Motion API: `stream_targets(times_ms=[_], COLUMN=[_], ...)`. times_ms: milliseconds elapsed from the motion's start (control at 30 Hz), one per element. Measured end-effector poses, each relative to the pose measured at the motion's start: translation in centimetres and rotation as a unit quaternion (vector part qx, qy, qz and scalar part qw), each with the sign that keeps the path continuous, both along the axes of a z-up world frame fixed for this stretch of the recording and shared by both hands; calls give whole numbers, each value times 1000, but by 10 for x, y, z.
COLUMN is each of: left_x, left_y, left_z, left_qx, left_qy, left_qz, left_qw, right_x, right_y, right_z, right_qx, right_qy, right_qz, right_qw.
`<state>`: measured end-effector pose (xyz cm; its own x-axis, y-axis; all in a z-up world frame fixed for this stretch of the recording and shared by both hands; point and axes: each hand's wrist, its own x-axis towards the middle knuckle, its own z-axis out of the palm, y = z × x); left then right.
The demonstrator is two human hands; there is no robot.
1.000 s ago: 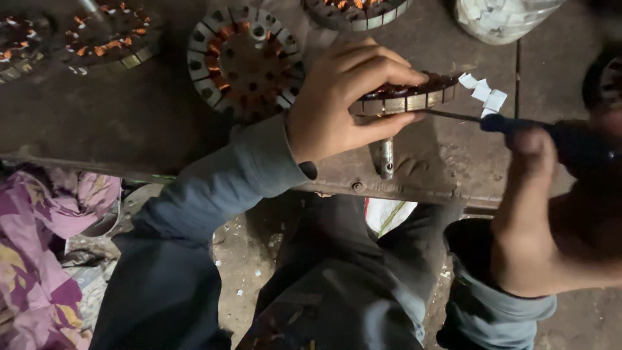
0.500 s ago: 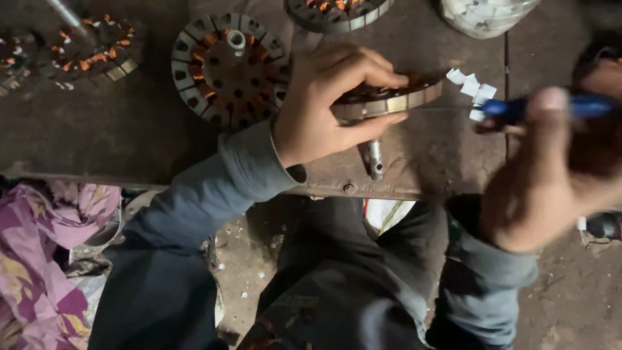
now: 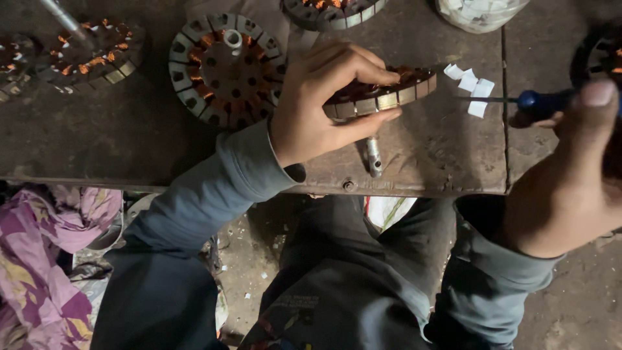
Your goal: The person inserts small white rectangular pieces into the slots of a circular motor stator. They use a screwdriver to push the pieces into place and adjust the copper windings. The person handles multiple stators on a cluttered workbench.
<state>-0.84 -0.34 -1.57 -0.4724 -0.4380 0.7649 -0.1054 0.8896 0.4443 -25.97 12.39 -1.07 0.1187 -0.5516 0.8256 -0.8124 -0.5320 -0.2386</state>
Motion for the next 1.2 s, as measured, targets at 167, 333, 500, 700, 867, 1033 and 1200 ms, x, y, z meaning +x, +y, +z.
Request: stream_targets(times_ms=[167, 333, 500, 700, 867, 1033, 1200], left_x=[-2, 0, -1, 4, 6, 6, 7], left_y=[0, 3, 3, -5, -9, -7, -4], left_z=[-1, -2, -3, 0, 0, 1, 2], left_qx=[17, 16, 42, -1, -19, -19, -3], left_qy=[3, 10, -1, 3, -2, -4, 4], left_qz=[0, 5, 17, -29, -31, -31, -33], left_qw=[1000, 1000, 999, 1000, 999, 999, 999], right_x=[21, 29, 4, -55, -69, -53, -45], right_y=[-18, -23, -7, -6, -14, -31, -64], right_z=[0, -3, -1, -3, -6, 14, 37], right_qx=[-89, -134, -72, 96, 176, 159, 213], right_qy=[98, 135, 84, -15, 39, 165, 212], right_qz=[33, 39, 11, -147, -179, -124, 28], right_qw=[991, 981, 994, 984, 967, 966, 953])
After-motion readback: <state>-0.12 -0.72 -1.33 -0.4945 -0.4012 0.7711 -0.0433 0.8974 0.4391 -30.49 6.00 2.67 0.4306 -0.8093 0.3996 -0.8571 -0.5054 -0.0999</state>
